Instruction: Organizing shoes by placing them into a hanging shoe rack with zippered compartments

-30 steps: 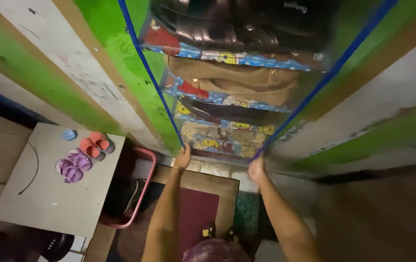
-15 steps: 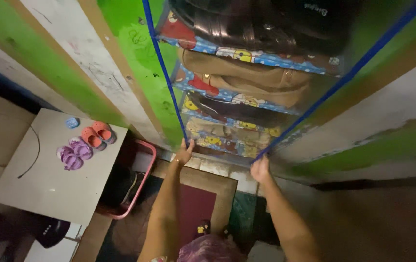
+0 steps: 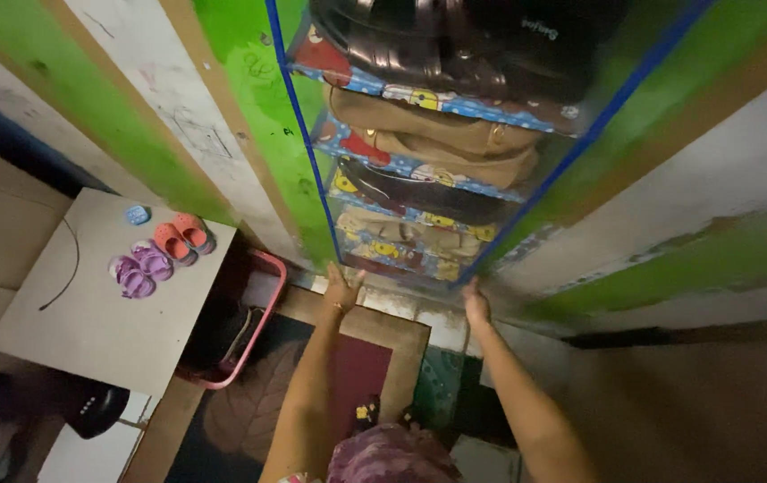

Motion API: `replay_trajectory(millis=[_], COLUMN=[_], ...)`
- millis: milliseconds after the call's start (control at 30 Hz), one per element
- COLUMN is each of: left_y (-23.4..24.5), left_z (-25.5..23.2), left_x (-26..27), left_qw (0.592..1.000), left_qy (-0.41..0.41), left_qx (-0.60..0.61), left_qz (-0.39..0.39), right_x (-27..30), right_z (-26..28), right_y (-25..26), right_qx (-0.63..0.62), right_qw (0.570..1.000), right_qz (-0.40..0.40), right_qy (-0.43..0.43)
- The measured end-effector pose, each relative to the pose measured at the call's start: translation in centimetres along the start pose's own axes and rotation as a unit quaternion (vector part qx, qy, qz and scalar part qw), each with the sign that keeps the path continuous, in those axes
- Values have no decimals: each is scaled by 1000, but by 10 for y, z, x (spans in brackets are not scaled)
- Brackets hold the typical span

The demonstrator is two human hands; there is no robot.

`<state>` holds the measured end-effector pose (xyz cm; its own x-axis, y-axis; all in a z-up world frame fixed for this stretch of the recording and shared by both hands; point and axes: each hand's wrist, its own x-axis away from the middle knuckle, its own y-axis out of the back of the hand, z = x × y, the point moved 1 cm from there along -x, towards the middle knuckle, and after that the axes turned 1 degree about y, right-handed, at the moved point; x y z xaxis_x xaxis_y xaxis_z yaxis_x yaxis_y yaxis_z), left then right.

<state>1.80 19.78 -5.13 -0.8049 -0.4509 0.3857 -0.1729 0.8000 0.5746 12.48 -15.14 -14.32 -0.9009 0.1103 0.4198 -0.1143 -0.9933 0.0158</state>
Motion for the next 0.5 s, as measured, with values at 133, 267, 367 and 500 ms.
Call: replay_trajectory(millis=[133, 267, 367, 500], left_y=[-13, -46, -26, 54], left_z=[0, 48, 41, 6], left_x=[24, 19, 36, 89], left_qw=[980, 968, 957, 973], left_qy=[-11, -206, -125, -92], left_qx=[-191, -138, -261, -209], left_qz=[52, 29, 20, -35], right_x=[2, 112, 76, 80], right_z=[-40, 68, 29, 29], right_y=[3, -42, -83, -153], right_qx=[326, 319, 387, 426], right_qw=[943, 927, 890, 831], right_qz=[21, 186, 192, 279], right_qy=[-69, 68, 148, 223])
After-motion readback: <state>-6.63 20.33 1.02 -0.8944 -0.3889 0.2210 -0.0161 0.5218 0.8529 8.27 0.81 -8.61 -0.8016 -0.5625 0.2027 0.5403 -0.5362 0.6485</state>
